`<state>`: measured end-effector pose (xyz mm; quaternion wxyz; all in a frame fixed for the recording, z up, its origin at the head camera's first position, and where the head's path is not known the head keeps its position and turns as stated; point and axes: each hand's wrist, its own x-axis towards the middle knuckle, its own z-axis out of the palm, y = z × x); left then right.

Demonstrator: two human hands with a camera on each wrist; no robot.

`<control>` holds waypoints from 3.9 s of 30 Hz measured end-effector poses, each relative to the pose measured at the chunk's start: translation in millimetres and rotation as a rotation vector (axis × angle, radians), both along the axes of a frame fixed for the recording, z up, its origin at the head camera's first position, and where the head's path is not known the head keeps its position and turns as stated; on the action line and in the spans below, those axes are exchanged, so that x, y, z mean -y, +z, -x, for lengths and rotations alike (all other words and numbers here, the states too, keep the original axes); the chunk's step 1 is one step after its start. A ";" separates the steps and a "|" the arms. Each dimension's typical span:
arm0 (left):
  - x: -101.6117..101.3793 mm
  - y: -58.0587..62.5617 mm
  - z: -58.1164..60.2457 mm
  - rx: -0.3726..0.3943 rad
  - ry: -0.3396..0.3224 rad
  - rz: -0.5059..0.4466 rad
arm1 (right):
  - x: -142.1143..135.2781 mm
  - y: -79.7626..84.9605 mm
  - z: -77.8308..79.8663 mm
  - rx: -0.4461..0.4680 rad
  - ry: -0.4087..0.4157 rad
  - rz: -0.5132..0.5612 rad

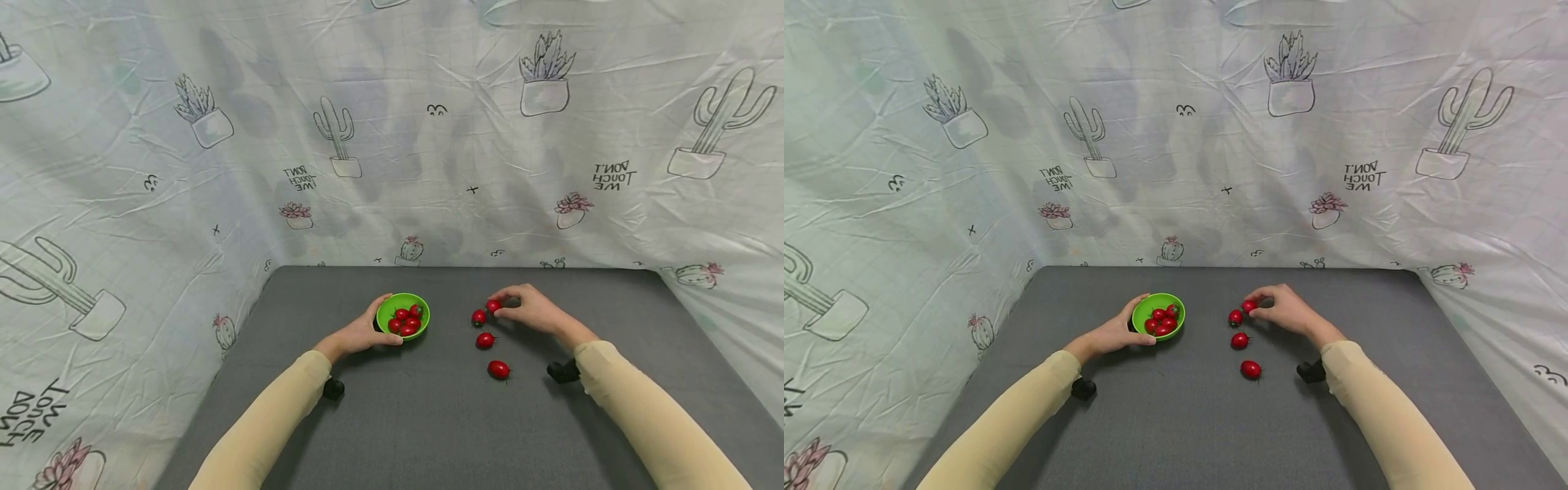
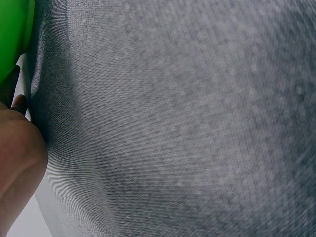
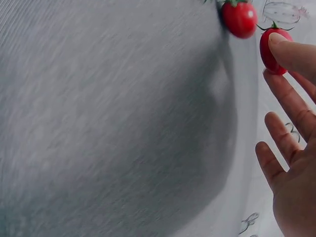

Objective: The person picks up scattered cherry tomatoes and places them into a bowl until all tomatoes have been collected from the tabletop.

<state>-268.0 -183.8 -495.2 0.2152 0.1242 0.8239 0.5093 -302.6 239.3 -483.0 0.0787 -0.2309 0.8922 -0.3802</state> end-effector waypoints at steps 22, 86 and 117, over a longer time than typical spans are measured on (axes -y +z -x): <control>-0.4 -1.8 0.6 0.014 0.017 0.002 | 57.6 36.7 9.5 0.010 0.048 0.078; -8.0 -3.4 6.5 0.032 0.048 0.010 | 168.3 31.5 40.5 0.043 0.226 0.137; -7.7 -3.6 3.1 0.001 0.059 -0.016 | 57.0 51.4 5.4 0.015 0.093 0.067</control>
